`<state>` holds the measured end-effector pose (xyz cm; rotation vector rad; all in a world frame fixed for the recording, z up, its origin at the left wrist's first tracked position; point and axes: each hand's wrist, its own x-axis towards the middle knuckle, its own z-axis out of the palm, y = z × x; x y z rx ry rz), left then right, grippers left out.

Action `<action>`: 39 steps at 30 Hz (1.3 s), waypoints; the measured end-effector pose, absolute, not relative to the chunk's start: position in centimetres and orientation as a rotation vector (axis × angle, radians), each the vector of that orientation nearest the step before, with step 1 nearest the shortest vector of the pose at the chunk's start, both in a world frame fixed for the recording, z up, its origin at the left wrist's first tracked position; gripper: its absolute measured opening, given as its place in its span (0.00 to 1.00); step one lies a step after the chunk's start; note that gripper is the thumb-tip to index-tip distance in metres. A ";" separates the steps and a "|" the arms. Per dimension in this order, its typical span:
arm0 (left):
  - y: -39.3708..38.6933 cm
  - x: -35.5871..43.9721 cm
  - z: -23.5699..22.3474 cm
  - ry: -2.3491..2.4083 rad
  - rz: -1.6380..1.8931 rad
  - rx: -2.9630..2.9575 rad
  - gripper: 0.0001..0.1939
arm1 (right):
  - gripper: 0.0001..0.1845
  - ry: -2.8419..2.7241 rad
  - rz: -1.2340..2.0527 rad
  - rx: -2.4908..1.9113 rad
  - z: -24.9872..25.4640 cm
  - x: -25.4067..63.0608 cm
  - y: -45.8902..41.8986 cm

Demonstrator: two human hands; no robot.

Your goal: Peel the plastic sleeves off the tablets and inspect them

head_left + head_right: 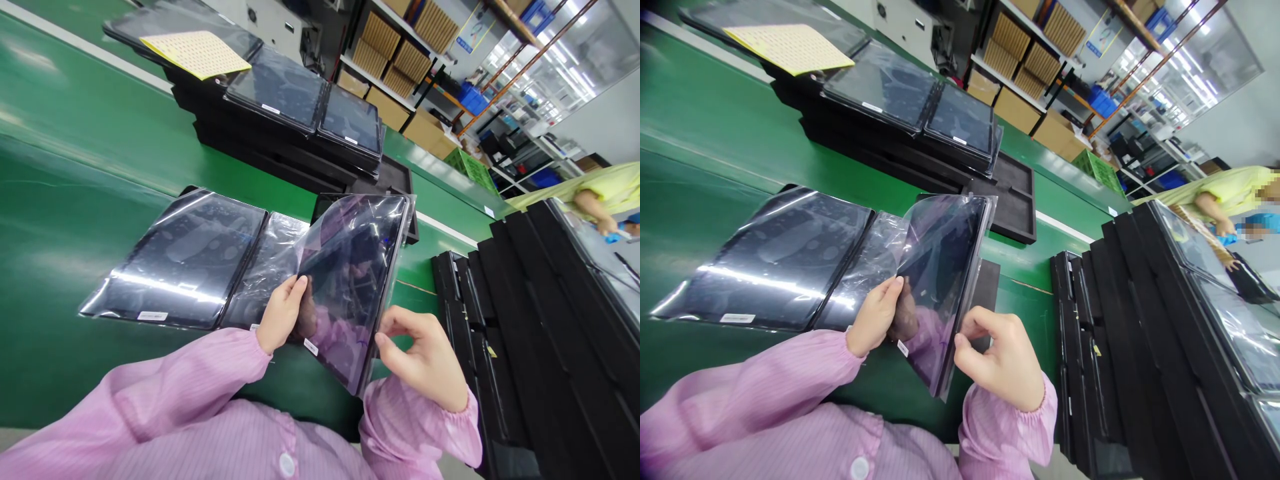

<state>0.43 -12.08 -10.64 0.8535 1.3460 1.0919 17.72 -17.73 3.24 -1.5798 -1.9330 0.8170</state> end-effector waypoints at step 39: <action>-12.4 0.4 -10.9 1.393 1.119 0.925 0.32 | 0.15 -2.013 -0.331 -1.761 2.7 15.4 -21.1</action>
